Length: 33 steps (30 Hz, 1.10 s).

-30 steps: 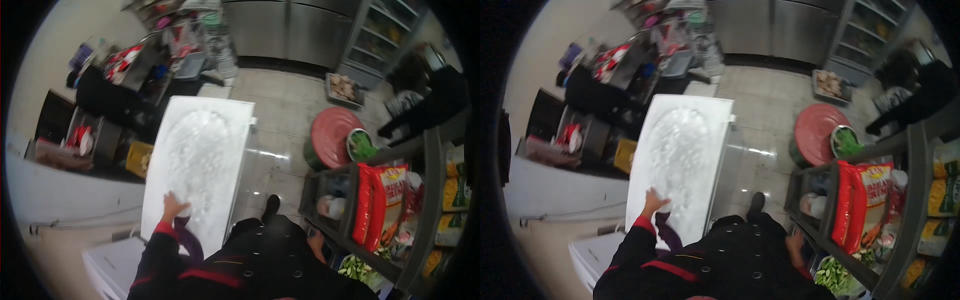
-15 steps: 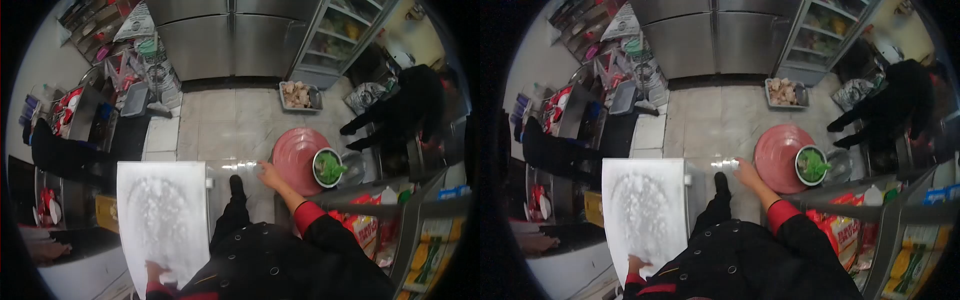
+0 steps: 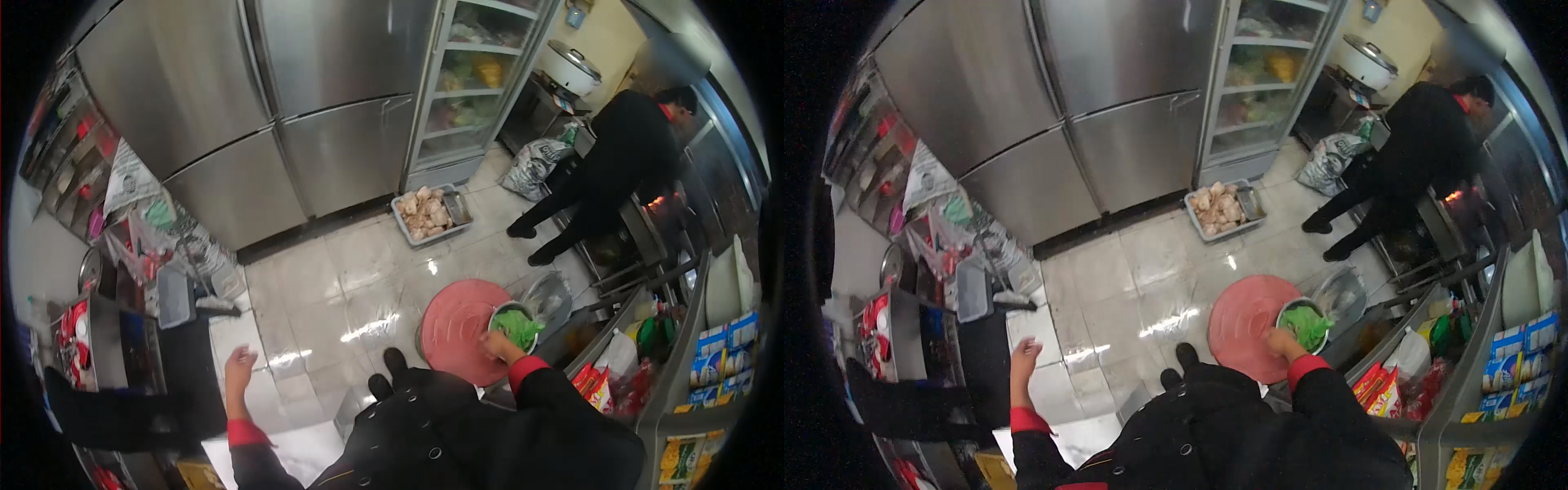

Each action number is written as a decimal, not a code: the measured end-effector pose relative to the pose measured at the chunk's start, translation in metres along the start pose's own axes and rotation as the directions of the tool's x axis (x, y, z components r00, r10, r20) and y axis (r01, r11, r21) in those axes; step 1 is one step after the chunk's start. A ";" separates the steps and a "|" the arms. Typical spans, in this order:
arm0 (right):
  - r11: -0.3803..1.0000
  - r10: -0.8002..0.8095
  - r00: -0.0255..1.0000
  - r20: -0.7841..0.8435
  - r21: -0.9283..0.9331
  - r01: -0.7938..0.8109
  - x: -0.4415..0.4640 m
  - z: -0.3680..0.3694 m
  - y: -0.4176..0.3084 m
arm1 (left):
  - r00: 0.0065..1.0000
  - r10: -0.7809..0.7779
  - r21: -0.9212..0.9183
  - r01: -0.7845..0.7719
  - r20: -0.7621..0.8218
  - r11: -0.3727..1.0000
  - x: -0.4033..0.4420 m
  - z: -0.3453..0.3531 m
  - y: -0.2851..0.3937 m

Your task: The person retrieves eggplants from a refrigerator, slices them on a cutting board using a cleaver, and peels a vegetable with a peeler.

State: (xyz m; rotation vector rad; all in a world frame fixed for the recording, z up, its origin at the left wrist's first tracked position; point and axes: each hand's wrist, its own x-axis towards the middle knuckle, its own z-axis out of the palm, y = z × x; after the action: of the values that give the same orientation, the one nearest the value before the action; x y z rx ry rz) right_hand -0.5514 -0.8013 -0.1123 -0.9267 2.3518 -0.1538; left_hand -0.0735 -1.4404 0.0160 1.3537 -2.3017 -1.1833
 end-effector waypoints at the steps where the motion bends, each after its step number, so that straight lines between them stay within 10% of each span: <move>1: 0.973 0.173 0.953 0.247 0.107 -0.205 -0.007 -0.010 0.008 | 0.994 0.104 -0.008 -0.104 0.040 0.995 0.042 0.017 0.039; 3: 0.876 0.331 0.805 0.493 0.157 -0.456 -0.006 -0.022 0.020 | 0.969 0.210 -0.086 -0.200 0.129 0.976 0.094 0.048 0.135; 6: 0.956 0.259 0.831 0.492 -0.007 -0.294 0.092 0.071 0.180 | 0.916 0.318 -0.151 -0.288 0.245 0.946 0.145 0.098 0.210; 8: 0.801 -0.212 0.939 0.272 -0.502 0.326 0.117 -0.032 0.129 | 0.896 0.320 -0.101 -0.304 0.309 0.947 0.164 0.125 0.219; 12: 0.940 0.216 0.965 0.148 0.235 -0.246 0.230 -0.193 0.066 | 0.845 0.081 0.069 -0.138 0.529 0.988 0.192 0.175 0.112; 13: 0.942 0.189 0.982 0.014 0.280 -0.185 0.262 -0.226 0.060 | 0.676 0.230 0.146 -0.451 0.701 0.880 0.215 0.185 0.034; 14: 0.944 0.167 0.979 -0.118 0.305 -0.124 0.292 -0.257 0.056 | 0.785 -0.181 0.330 -0.032 0.593 0.943 0.196 0.186 0.034; 15: 0.989 0.072 0.942 -0.327 0.143 -0.026 0.329 -0.281 0.053 | 0.717 0.243 0.126 -0.420 0.653 0.898 0.190 0.185 -0.033; 16: 0.949 0.115 0.925 -0.363 0.314 0.005 0.343 -0.327 0.036 | 0.573 0.243 0.351 -0.729 0.783 0.587 0.172 0.168 -0.018; 23: 0.915 0.120 0.563 -0.818 0.312 0.257 0.424 -0.623 -0.092 | 0.580 -0.228 0.539 -0.446 0.782 0.714 0.235 0.193 0.071; 30: 0.892 0.204 0.320 -0.925 0.310 0.328 0.541 -0.795 -0.181 | 0.351 -0.179 0.393 -0.795 0.919 0.462 0.412 0.274 0.133; 31: 0.918 0.231 0.213 -0.949 0.285 0.276 0.561 -0.807 -0.184 | 0.558 0.246 0.221 -0.640 0.793 0.736 0.468 0.307 0.060; 33: 0.909 0.275 0.207 -0.939 0.324 0.263 0.579 -0.812 -0.187 | 0.739 -0.155 -0.098 0.287 0.656 0.953 0.538 0.328 0.163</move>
State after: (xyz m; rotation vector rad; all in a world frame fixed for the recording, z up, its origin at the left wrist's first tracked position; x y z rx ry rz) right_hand -1.2401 -1.4059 0.3223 -0.5946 3.1863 -1.7118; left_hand -0.6511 -1.6621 -0.1851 1.3148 -2.3654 -2.1881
